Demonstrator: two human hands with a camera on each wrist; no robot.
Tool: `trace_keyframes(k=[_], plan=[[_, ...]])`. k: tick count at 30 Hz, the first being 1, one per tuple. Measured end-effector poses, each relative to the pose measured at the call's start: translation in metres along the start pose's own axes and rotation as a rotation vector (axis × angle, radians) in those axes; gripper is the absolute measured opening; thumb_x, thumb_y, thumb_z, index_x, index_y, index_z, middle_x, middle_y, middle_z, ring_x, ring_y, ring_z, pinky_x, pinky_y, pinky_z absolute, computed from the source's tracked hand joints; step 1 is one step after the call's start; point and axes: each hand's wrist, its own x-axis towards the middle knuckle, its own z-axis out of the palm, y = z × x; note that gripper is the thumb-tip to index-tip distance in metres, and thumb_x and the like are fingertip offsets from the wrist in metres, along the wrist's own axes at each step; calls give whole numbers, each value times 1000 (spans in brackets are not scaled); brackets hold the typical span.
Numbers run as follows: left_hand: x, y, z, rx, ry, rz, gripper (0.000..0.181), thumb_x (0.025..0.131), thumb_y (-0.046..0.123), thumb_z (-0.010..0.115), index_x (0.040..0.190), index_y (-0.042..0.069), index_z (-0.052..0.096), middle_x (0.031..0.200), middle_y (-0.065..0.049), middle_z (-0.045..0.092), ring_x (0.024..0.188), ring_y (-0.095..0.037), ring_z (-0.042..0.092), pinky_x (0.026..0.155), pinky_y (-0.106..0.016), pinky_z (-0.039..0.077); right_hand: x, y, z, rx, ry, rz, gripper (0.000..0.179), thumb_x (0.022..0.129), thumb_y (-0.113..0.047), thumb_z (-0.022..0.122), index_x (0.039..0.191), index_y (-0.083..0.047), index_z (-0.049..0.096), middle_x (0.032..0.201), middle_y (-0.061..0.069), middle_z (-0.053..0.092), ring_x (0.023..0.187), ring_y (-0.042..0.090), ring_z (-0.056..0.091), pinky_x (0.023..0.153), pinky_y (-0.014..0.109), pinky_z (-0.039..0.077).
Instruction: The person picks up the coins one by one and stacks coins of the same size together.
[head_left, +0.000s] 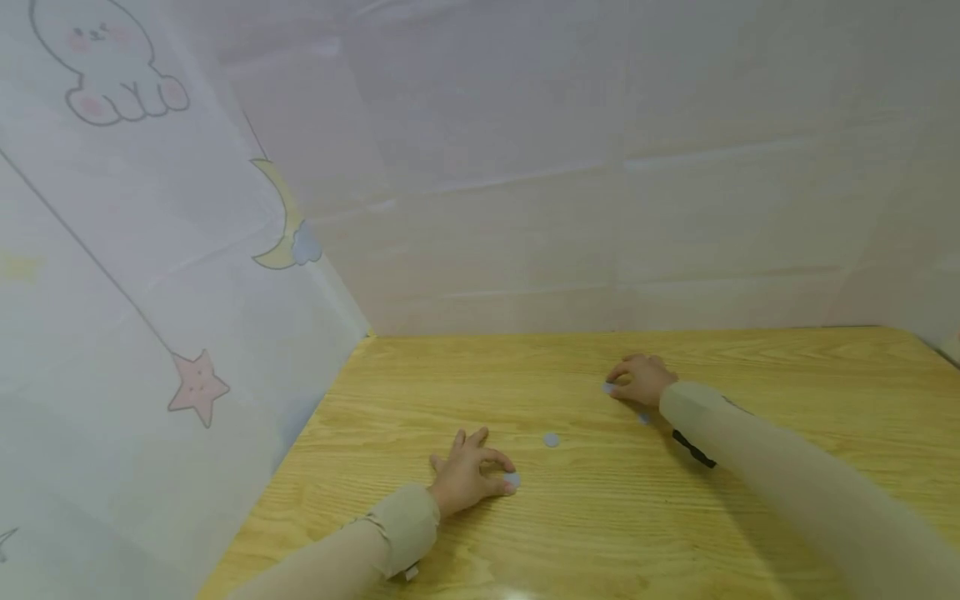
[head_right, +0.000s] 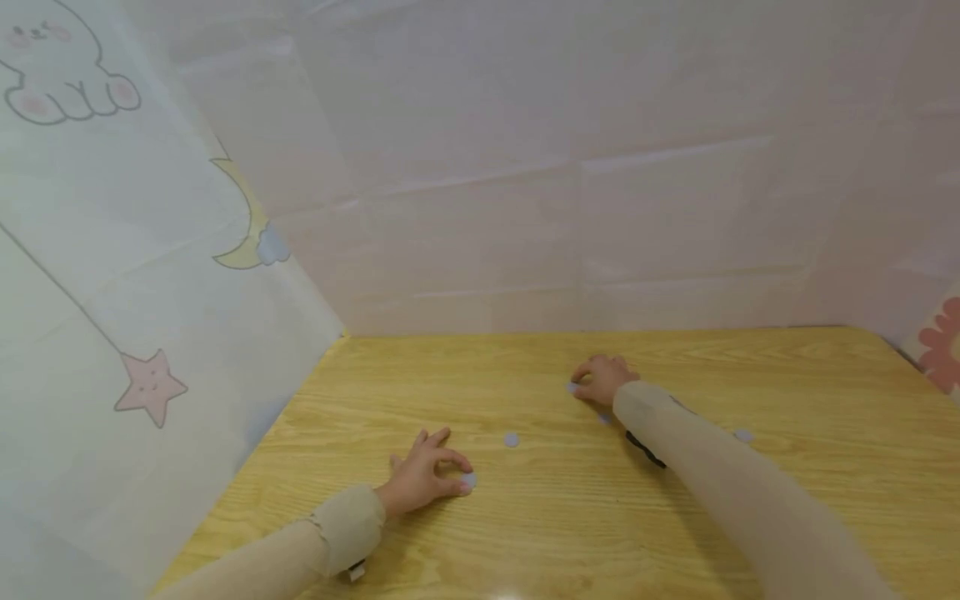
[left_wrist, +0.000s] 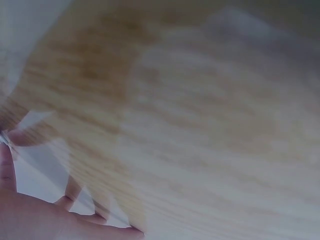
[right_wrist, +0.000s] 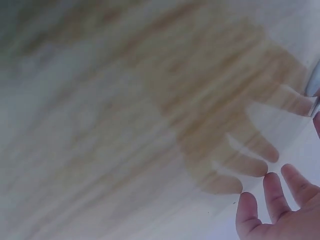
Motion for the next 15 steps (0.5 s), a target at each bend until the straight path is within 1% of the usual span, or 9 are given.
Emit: trace_keyframes(k=[5,10,13,15], plan=[[0,0,1,6,2,-2,21,78,30,79,96,20,73,151,-29,29,136,-62,6,81,-88,-7,4,4,1,3,0,-4,28,91,-32,69,109,-11,70,149,34,25,128,68,11,88,85,16],[0,1,0,0,-2,-9,21,78,29,79,96,20,73,152,-28,28,137,-61,6,82,-88,-7,9,8,2,-42,9,-33,23,89,-34,72,100,-13,71,149,34,27,126,69,19,84,87,18],[0,2,0,-3,-5,-11,21,78,29,79,96,20,73,152,-28,28,137,-61,5,82,-88,-7,9,9,2,-68,21,-68,19,89,-31,72,93,-12,70,147,36,29,124,69,25,85,84,24],[0,2,0,-3,-9,-13,21,78,29,79,96,20,73,152,-28,28,137,-61,5,82,-88,-8,10,9,2,-67,26,-93,15,89,-26,72,90,-11,70,145,39,30,124,67,28,89,79,29]])
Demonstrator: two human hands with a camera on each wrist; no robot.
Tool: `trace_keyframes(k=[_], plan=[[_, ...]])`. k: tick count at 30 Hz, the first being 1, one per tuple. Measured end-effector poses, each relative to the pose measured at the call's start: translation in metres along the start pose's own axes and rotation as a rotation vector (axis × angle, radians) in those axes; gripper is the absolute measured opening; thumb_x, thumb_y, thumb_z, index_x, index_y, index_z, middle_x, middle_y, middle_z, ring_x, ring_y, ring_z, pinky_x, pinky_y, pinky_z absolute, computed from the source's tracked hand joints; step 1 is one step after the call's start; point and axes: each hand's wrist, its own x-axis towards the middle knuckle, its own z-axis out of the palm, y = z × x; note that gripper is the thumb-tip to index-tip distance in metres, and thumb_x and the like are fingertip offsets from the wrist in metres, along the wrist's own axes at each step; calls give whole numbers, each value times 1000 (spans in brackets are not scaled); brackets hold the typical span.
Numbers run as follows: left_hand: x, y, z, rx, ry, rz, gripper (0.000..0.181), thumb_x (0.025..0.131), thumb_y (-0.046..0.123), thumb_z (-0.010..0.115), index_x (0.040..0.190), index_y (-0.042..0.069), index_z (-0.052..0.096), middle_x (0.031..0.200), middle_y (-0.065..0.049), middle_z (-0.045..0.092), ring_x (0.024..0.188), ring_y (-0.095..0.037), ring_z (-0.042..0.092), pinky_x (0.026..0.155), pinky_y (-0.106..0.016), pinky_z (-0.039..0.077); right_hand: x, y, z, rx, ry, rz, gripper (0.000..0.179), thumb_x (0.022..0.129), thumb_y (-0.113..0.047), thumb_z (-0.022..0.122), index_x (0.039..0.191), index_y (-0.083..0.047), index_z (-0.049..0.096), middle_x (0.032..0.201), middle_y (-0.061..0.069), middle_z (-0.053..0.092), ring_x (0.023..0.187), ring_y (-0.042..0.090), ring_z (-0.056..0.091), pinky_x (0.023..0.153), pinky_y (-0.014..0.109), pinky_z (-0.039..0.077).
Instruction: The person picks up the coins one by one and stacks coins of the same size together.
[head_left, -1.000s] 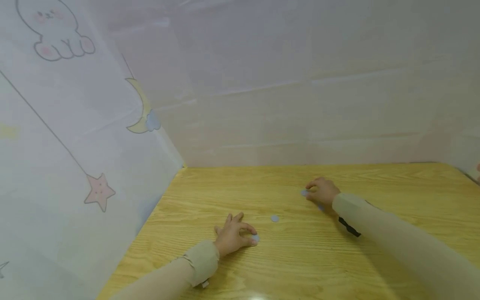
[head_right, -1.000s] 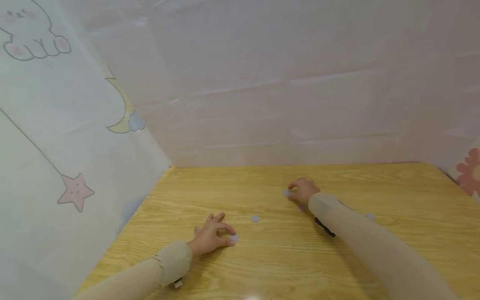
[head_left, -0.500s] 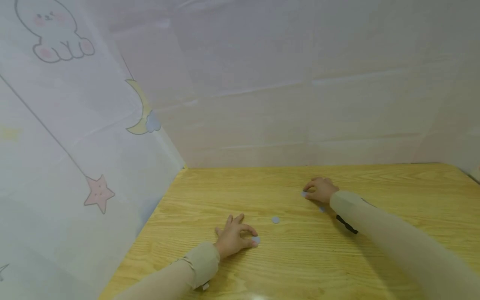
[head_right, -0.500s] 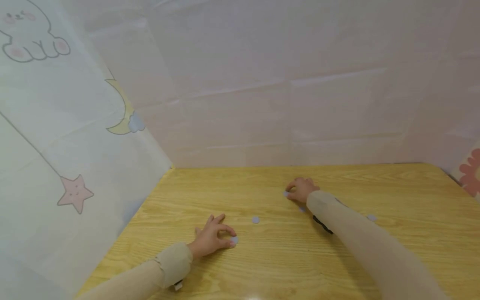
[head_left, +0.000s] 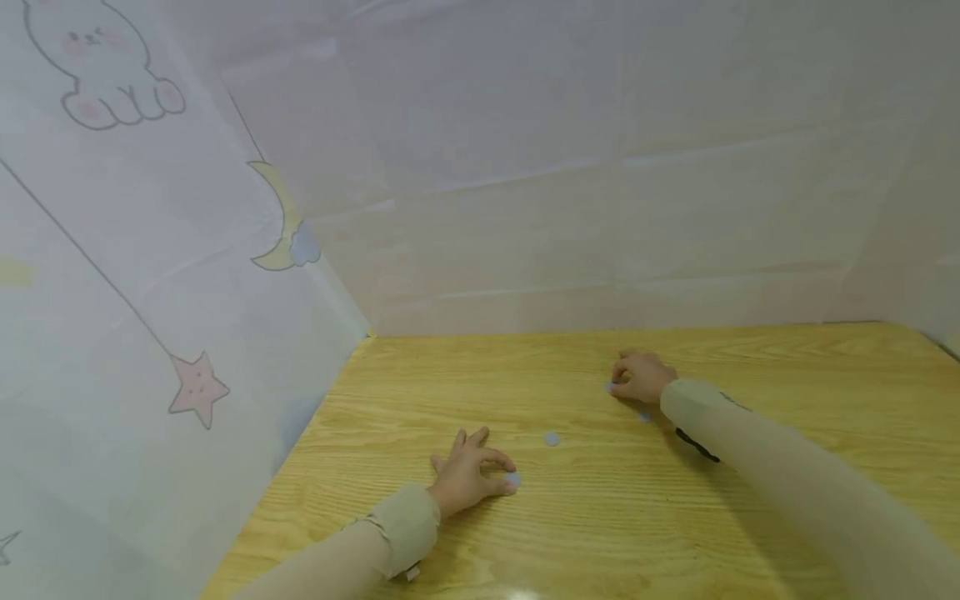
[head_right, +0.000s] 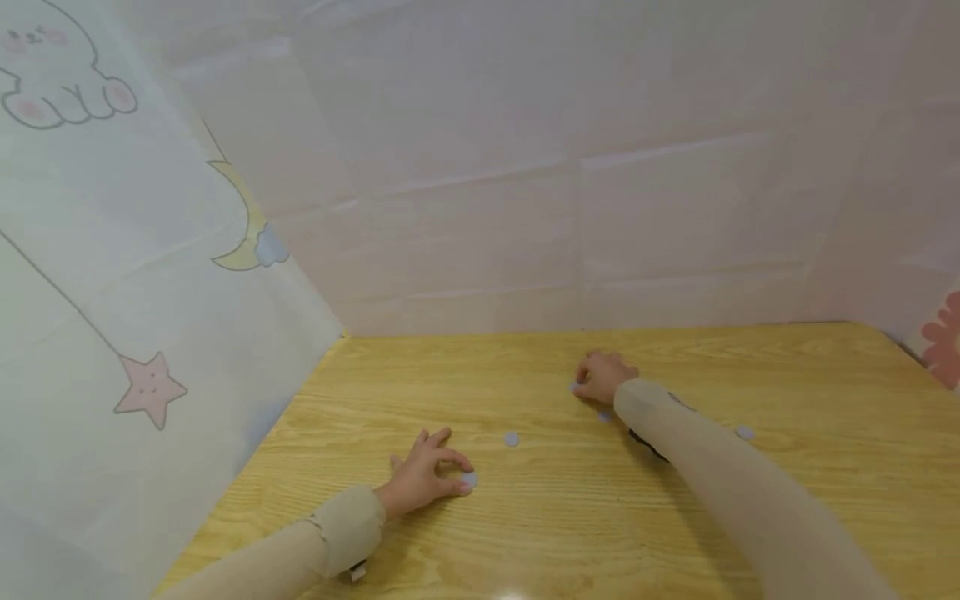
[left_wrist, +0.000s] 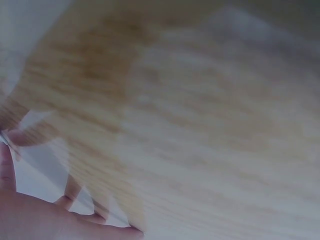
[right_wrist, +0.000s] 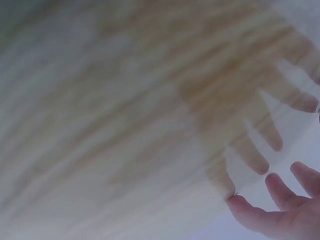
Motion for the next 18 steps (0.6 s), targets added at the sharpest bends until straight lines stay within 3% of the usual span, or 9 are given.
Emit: trace_keyframes(k=[5,18], plan=[[0,1,1,2,-5,-8,21,78,30,79,96,21,73,152,-28,28,138,-60,5,82,-87,-8,-1,-2,1,25,11,-52,15,89,-20,71,86,-5,69,140,45,31,125,66,28,97,71,32],[2,-1,2,5,0,-5,21,78,30,79,96,21,73,152,-27,28,137,-60,4,82,-88,-7,-5,-17,-7,228,66,-136,16,91,-14,68,91,2,66,141,45,29,128,65,23,100,73,24]])
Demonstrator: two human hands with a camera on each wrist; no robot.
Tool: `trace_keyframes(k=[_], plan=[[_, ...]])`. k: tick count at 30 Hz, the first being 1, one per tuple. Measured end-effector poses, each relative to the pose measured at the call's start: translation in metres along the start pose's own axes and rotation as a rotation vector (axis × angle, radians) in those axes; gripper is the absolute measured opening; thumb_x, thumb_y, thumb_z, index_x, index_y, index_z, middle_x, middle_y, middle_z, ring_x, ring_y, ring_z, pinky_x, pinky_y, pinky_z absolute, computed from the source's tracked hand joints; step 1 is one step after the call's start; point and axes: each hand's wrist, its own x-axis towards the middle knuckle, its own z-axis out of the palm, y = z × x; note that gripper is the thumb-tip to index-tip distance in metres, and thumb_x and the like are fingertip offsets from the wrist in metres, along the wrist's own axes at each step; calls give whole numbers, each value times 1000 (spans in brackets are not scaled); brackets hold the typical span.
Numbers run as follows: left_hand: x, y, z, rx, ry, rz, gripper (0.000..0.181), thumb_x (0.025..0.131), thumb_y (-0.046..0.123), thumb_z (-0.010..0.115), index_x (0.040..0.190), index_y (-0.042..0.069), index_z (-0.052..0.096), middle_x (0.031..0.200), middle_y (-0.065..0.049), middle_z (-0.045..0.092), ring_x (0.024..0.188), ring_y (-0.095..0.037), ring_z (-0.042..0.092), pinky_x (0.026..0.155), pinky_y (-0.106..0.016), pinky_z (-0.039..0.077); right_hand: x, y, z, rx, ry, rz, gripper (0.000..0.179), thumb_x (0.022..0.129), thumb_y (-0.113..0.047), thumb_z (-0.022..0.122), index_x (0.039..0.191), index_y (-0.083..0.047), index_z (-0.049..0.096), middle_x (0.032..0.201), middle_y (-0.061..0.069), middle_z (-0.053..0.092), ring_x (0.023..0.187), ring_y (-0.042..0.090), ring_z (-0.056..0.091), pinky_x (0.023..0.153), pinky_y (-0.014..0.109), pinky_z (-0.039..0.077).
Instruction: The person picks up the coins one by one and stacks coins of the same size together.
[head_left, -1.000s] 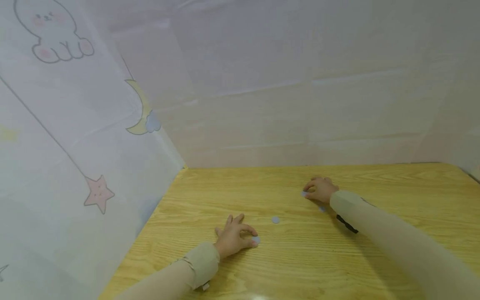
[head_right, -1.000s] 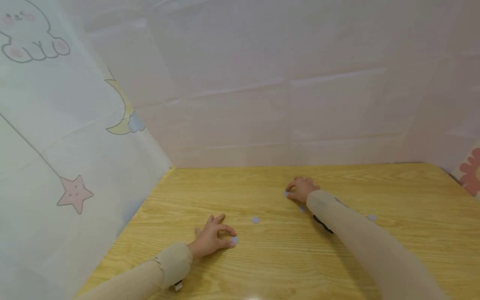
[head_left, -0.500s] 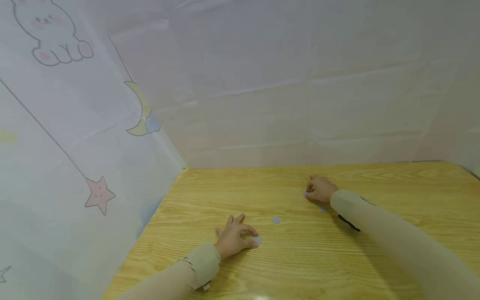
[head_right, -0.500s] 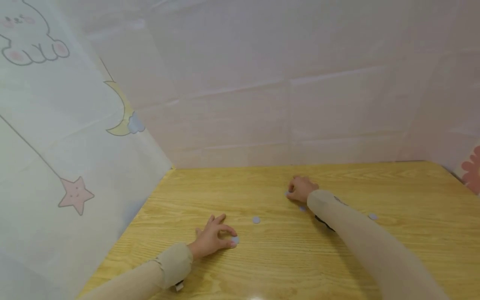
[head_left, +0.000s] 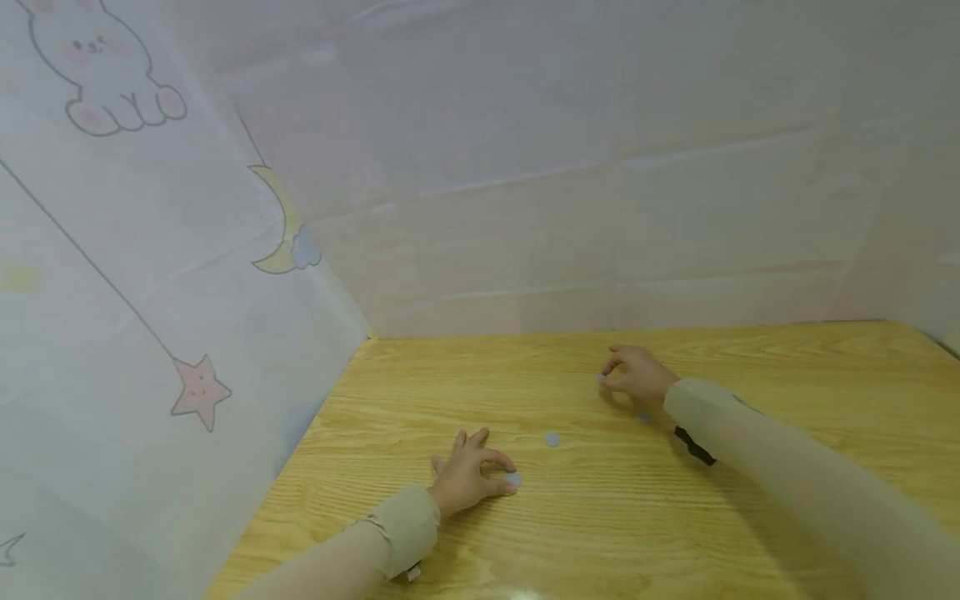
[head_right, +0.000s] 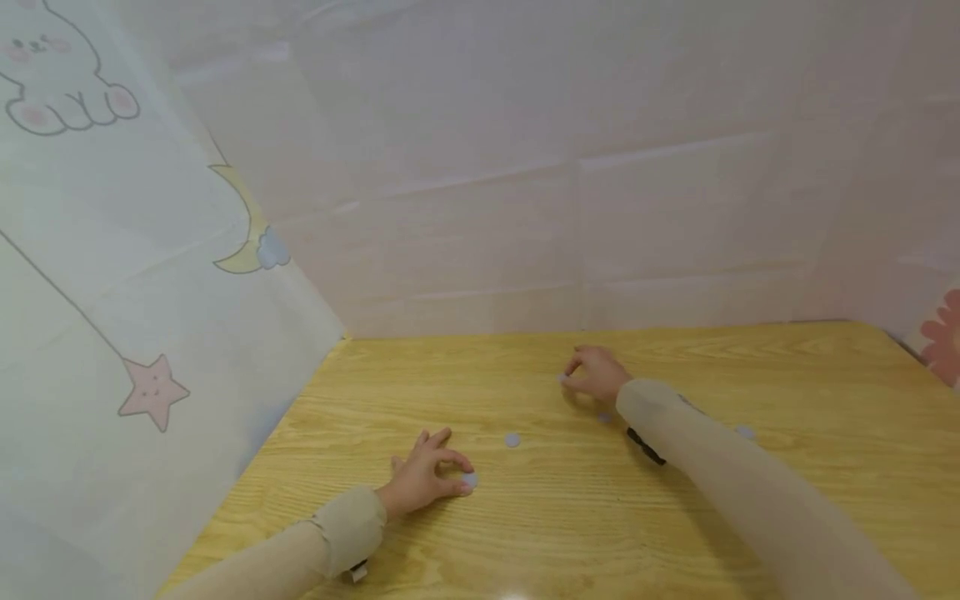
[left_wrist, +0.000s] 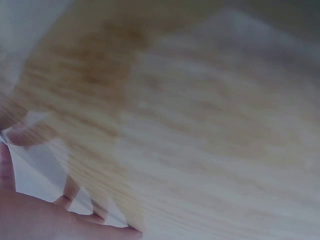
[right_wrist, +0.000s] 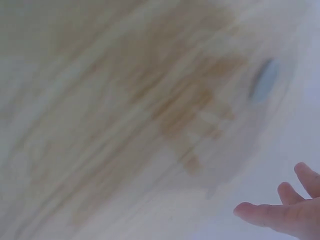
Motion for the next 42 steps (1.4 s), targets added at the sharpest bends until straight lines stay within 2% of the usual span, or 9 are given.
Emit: trace_keyframes(k=[6,12,20,28,42], plan=[[-1,0,-1,11,6,9,22,78,30,79,96,20,73,152,-28,28,137,-61,6,82,-88,-5,-7,-16,3,78,14,-12,15,92,-14,67,92,1,66,143,43,28,131,64,19,100,76,19],[-2,1,-3,-1,3,10,21,79,29,78,97,20,73,152,-28,27,137,-61,5,82,-88,-6,-14,-30,3,113,15,14,14,92,-13,68,93,1,65,146,41,26,132,62,18,102,73,19],[-2,0,-3,9,4,15,21,78,29,78,97,20,73,152,-29,28,136,-62,6,82,-88,-5,-19,-37,3,138,26,5,14,91,-14,69,92,0,66,147,38,27,134,61,18,103,72,21],[-2,0,-3,23,8,18,21,78,29,79,97,20,73,151,-29,29,136,-62,7,82,-88,-4,-25,-51,5,175,7,4,16,92,-17,69,94,-1,65,148,36,27,135,60,16,102,74,18],[0,1,-3,23,3,6,20,78,29,79,97,22,73,152,-27,29,137,-61,8,83,-88,-4,-31,-56,12,183,20,-27,15,92,-19,69,93,-4,66,149,31,28,138,56,12,103,74,15]])
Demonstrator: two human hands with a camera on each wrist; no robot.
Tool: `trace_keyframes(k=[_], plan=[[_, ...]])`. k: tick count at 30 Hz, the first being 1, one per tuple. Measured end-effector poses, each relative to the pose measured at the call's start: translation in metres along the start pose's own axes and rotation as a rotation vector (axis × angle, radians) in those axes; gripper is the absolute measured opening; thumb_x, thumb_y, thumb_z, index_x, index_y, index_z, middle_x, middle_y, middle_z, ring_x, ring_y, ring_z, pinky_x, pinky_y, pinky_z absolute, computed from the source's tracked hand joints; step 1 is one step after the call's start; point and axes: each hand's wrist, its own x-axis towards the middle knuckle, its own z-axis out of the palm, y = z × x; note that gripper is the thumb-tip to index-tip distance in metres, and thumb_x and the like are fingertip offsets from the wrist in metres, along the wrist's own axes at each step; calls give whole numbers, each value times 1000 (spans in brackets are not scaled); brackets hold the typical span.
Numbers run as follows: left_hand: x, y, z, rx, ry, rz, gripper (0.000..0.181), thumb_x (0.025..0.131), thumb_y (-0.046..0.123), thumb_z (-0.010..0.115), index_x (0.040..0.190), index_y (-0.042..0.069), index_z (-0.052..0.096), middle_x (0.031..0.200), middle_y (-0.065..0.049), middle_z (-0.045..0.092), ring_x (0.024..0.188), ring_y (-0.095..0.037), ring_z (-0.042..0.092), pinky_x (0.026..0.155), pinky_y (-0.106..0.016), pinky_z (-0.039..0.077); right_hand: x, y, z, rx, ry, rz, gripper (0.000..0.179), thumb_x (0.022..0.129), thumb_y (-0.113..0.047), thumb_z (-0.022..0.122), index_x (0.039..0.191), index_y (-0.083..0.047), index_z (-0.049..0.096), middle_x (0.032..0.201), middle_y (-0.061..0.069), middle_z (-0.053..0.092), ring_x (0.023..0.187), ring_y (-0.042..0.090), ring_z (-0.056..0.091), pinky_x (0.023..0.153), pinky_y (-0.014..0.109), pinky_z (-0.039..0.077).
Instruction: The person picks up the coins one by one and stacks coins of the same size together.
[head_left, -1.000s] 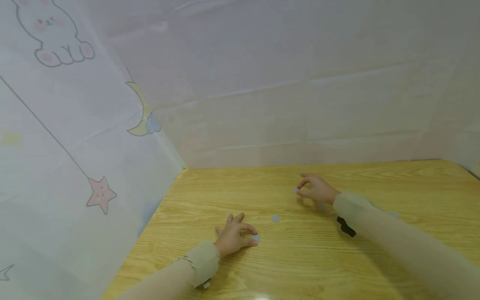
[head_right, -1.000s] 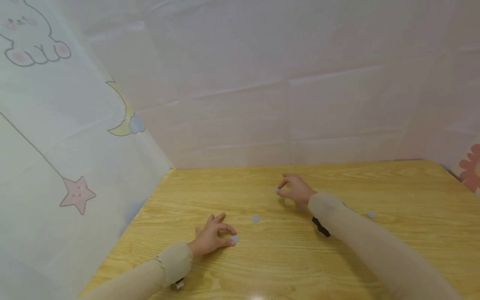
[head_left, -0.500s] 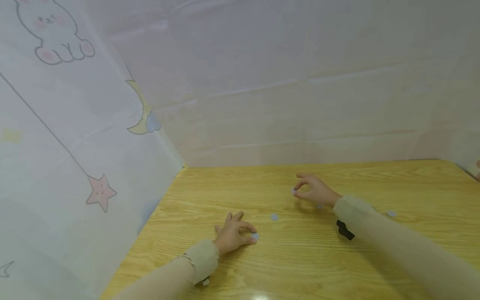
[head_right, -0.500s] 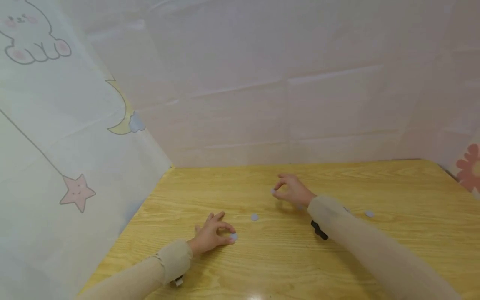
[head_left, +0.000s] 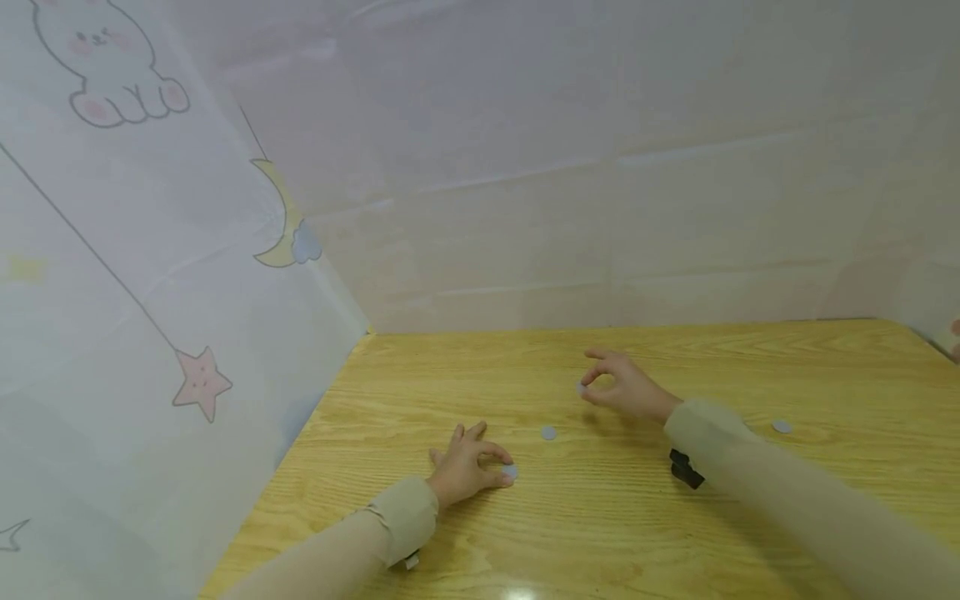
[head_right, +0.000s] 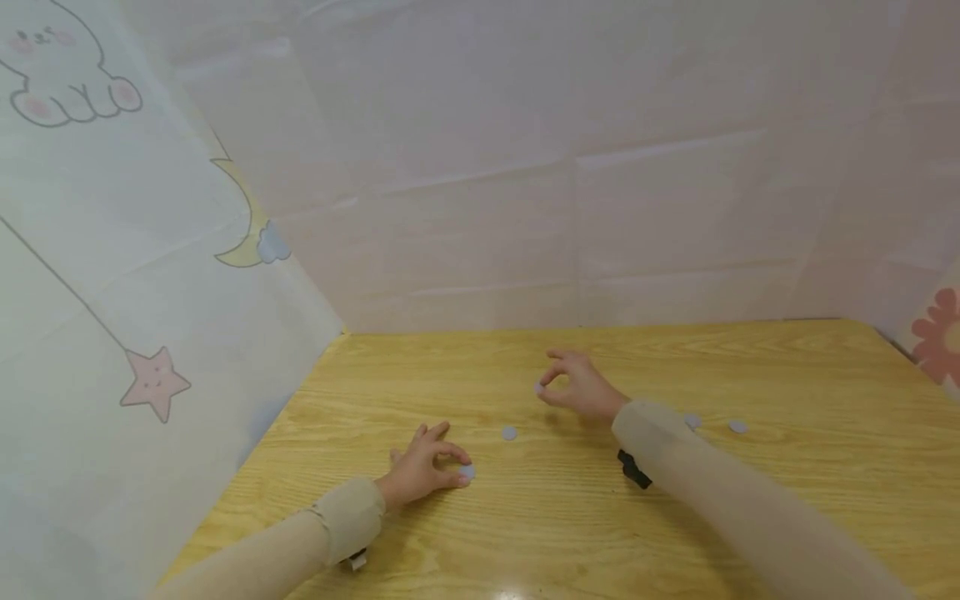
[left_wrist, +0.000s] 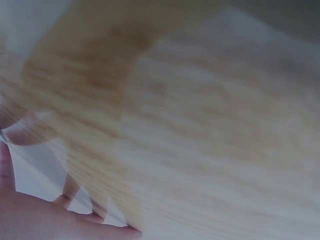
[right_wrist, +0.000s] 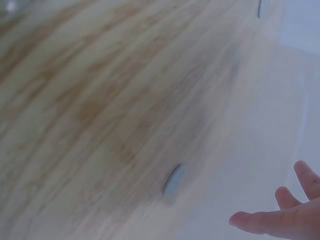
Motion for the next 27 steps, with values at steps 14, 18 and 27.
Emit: trace_keyframes(k=[14,18,27], plan=[[3,-2,0,-4,-6,3,21,78,30,79,97,22,74,153,-27,28,137,-60,6,83,-88,-5,-2,-13,13,-7,-18,-49,11,92,-19,68,92,-8,67,148,32,30,137,55,11,102,74,16],[2,-3,0,-13,-5,3,21,78,30,79,97,22,74,153,-26,28,137,-60,6,82,-88,-5,-4,-17,17,-25,-24,-67,9,92,-18,69,91,-9,67,147,32,32,137,55,12,102,74,16],[1,-5,1,-21,2,6,22,77,29,79,97,21,74,152,-27,28,137,-61,6,81,-88,-6,-8,-25,24,-43,-50,-105,6,92,-14,68,88,-10,66,144,32,35,136,55,17,102,73,19]])
